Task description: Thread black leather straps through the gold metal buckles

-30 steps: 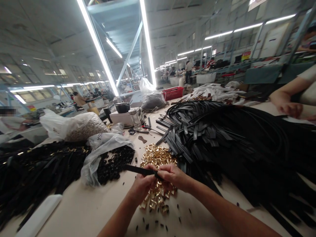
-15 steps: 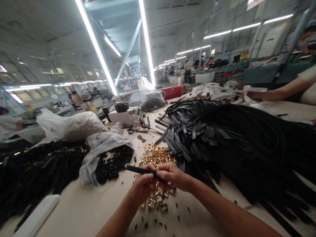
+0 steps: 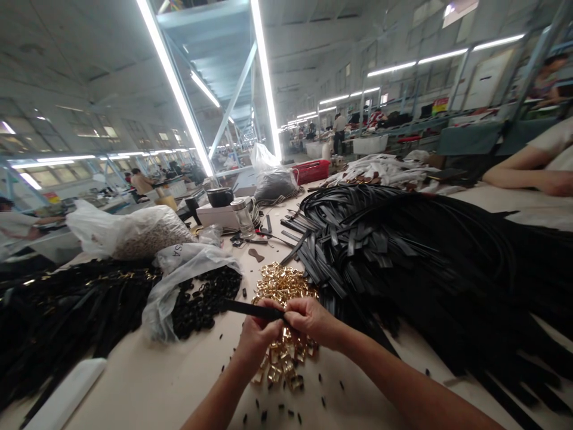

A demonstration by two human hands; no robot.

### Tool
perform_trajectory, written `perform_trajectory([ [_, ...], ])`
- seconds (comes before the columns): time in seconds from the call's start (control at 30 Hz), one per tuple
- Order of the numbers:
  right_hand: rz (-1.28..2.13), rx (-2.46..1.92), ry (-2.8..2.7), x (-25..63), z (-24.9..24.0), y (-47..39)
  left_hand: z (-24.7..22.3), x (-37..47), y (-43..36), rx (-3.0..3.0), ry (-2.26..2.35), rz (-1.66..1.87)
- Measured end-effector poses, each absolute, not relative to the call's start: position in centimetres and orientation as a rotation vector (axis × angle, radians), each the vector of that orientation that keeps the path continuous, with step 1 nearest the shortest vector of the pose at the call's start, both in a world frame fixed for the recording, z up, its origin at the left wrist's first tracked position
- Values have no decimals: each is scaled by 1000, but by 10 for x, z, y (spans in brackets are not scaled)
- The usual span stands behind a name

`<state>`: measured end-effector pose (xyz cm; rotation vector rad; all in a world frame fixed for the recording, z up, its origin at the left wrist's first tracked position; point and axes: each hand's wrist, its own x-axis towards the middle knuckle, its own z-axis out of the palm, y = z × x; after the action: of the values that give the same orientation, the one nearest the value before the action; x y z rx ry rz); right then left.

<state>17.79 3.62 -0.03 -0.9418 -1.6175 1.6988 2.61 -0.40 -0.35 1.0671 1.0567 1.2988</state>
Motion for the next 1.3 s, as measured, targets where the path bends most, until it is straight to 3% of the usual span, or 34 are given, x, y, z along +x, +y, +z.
perform_trajectory([
  [0.2,1179,-1057,-1830,178,1,34,-2,26,-2,1084,1122,1347],
  [0.47,904,-1048,-1997,179,0,30,-10,14,6,835,1056,1251],
  [0.83,769,-1133,-2006,174,8,21,-9,22,3,624,908,1312],
  [1.3,1006,-986,-1853,171,1,19,-12,23,3,696,993,1285],
])
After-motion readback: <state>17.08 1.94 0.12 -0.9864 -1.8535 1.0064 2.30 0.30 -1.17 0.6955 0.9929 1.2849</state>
